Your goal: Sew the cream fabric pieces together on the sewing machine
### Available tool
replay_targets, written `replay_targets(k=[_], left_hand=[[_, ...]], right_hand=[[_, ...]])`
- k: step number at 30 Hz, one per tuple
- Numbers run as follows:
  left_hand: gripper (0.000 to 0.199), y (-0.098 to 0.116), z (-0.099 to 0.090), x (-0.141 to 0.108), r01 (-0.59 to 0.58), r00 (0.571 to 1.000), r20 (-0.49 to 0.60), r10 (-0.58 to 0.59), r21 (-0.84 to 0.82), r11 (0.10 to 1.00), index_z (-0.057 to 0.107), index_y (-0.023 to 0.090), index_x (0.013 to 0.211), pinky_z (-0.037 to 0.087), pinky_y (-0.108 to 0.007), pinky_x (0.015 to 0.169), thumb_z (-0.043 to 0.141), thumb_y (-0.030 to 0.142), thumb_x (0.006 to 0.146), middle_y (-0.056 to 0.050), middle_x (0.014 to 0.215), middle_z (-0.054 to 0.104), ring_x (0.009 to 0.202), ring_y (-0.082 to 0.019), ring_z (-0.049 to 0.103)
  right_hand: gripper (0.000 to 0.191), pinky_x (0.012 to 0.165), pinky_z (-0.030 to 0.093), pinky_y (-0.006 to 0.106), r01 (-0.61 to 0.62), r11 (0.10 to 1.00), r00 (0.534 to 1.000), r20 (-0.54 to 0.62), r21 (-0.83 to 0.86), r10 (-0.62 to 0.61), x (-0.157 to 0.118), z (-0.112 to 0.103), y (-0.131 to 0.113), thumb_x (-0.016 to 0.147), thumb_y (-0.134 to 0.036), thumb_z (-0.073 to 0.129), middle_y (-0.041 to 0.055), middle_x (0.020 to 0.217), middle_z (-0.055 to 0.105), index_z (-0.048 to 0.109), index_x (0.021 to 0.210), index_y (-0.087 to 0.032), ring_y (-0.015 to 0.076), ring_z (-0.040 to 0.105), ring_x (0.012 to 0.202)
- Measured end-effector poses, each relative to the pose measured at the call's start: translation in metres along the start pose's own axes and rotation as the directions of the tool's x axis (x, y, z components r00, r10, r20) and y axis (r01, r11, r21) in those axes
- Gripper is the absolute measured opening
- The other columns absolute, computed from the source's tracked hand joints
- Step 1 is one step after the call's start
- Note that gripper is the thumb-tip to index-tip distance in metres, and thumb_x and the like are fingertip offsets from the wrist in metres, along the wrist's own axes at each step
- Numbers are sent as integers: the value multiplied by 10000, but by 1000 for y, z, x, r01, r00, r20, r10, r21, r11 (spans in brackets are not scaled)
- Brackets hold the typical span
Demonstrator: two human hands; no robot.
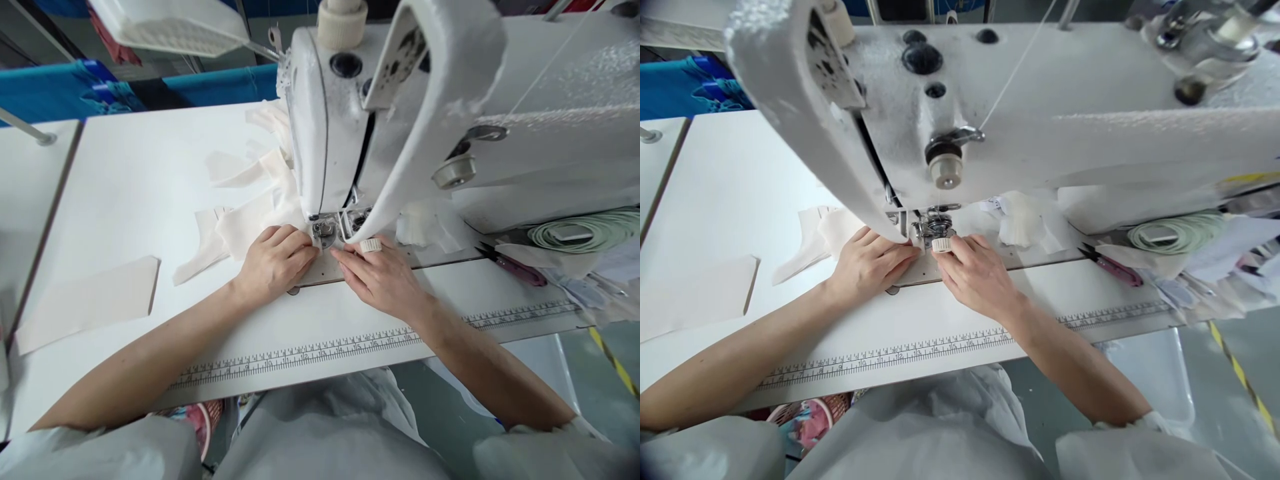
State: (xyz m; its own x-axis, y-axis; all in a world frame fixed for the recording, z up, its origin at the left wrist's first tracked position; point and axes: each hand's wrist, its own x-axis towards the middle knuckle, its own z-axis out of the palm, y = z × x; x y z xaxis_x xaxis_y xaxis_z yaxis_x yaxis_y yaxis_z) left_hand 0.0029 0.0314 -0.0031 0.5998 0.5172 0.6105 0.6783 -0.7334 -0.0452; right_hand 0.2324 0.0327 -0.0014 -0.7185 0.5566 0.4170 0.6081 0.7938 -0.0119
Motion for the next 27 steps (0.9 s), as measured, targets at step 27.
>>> replay_targets(k=[27], left_hand=[[124, 3, -2, 2, -97, 995, -6, 97, 67, 993, 669, 154, 894, 418, -308, 580, 572, 87, 932, -15, 837, 720, 733, -157, 590]], right_hand=[[295, 874, 424, 343, -18, 1000, 999, 31, 20, 17, 2, 3, -3, 977, -152, 433, 90, 971, 647, 672, 1148, -143, 182, 609, 863]])
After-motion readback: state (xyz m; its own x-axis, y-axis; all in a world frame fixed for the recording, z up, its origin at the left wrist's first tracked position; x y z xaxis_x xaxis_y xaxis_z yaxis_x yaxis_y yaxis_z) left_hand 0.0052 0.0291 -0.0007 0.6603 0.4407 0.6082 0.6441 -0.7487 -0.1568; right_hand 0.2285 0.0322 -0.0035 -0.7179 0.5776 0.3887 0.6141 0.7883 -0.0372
